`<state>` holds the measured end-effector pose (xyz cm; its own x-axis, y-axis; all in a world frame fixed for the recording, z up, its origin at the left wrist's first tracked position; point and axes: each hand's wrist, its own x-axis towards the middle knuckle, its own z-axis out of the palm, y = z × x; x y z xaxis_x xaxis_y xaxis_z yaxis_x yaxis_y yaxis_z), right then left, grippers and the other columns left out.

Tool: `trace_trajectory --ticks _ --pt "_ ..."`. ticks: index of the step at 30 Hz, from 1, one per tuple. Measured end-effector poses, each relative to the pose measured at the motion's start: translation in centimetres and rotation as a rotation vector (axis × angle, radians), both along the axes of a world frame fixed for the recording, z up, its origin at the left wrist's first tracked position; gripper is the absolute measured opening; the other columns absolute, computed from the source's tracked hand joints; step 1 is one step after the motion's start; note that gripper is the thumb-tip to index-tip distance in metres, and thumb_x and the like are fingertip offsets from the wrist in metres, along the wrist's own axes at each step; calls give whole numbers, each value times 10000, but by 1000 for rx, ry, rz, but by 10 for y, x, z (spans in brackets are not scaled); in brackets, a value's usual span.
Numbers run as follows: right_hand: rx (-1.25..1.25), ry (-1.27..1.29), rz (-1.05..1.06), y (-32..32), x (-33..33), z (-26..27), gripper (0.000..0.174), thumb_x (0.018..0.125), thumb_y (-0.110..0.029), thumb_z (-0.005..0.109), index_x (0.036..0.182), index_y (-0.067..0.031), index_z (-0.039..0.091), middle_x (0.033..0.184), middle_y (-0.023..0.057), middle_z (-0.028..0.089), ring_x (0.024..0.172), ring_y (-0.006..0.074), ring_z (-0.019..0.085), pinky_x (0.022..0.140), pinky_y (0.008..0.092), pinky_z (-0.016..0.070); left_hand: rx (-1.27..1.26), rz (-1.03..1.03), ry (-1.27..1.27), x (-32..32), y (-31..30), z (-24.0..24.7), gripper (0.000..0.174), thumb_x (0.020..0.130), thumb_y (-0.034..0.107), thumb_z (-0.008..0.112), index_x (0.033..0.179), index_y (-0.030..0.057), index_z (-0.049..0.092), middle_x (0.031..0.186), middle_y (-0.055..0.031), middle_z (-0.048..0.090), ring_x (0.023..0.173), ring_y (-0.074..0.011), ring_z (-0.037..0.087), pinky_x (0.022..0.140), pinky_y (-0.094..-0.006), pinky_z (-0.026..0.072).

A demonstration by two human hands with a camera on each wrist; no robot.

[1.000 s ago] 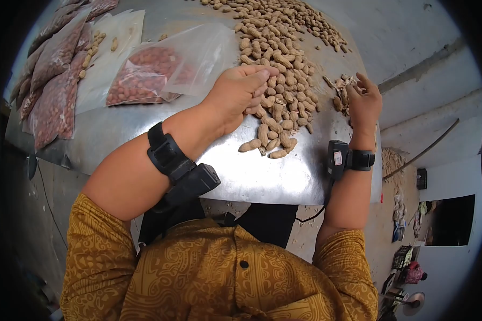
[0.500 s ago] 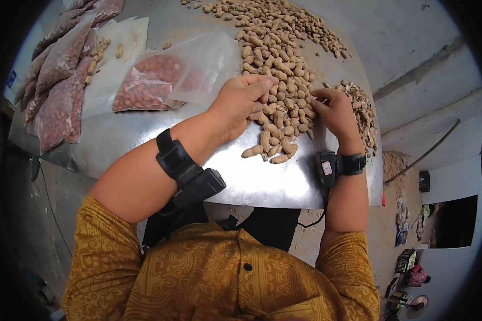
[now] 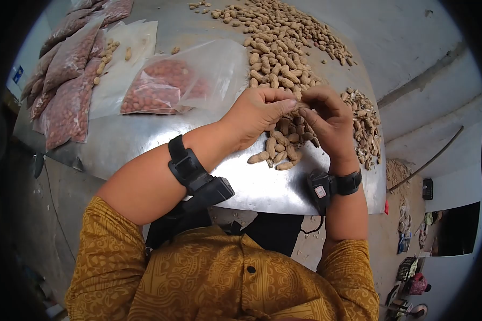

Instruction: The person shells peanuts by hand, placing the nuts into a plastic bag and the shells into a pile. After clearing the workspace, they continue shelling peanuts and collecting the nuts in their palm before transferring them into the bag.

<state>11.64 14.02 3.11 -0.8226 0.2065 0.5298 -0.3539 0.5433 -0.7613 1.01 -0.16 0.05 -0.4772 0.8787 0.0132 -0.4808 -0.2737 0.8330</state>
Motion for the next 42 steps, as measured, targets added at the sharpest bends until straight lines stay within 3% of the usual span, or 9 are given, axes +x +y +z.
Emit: trace_trajectory --ticks 3,6,12,18,21,25,31,34,42 --pt "-322 -53 -57 -9 2 2 226 747 22 664 963 -8 604 896 21 608 828 105 571 766 250 474 38 -6 -9 0 -1 0 240 822 164 657 985 -2 599 783 -6 571 574 -34 434 467 -172 322" --pt "-465 -44 -3 -3 -3 -6 217 770 -37 676 975 -12 609 886 11 612 797 92 569 743 228 469 57 -3 -20 2 0 2 199 844 130 622 999 9 592 791 -10 573 541 -32 409 459 -170 299" --pt "-367 -90 50 -8 -8 -12 238 852 -103 599 1063 5 575 876 25 589 716 79 524 629 189 418 54 25 -17 1 2 -3 194 846 112 615 1015 20 587 803 -6 576 553 -30 424 461 -165 289" --pt "-322 -156 -95 -16 -4 -7 160 874 -81 521 1004 -16 587 856 23 603 789 94 547 713 222 443 73 42 100 9 -4 14 330 827 119 641 1126 8 556 787 36 558 597 -7 429 473 -153 308" --pt "-69 -55 -140 -21 -8 -15 162 865 -71 502 988 -1 580 848 49 605 775 119 557 716 241 449 30 99 288 16 0 9 425 816 127 656 1197 1 516 764 60 528 606 3 417 486 -145 333" --pt "-117 -93 -108 -20 -8 -17 176 858 -70 497 993 1 585 887 70 616 810 127 564 736 246 448 -7 166 379 18 5 1 454 816 132 659 1222 2 502 752 78 497 619 8 413 506 -141 356" --pt "-185 -93 -127 -23 -11 -17 222 848 -47 526 1056 -16 595 920 57 615 840 123 577 734 253 467 1 133 206 14 3 6 393 823 141 650 1174 0 542 812 39 547 651 -21 463 548 -151 394" --pt "-353 -88 -76 -29 -12 -11 250 832 -21 545 1075 -26 600 922 54 609 855 128 583 736 262 475 53 141 56 12 0 11 342 822 140 650 1117 -11 566 815 19 562 676 -50 513 584 -162 433" --pt "-66 -50 -114 -18 -9 -13 217 799 -11 588 1011 -33 630 923 45 610 830 123 589 735 231 478 -23 206 365 7 3 1 225 818 133 650 976 -21 607 847 -48 618 715 -84 581 595 -177 464"
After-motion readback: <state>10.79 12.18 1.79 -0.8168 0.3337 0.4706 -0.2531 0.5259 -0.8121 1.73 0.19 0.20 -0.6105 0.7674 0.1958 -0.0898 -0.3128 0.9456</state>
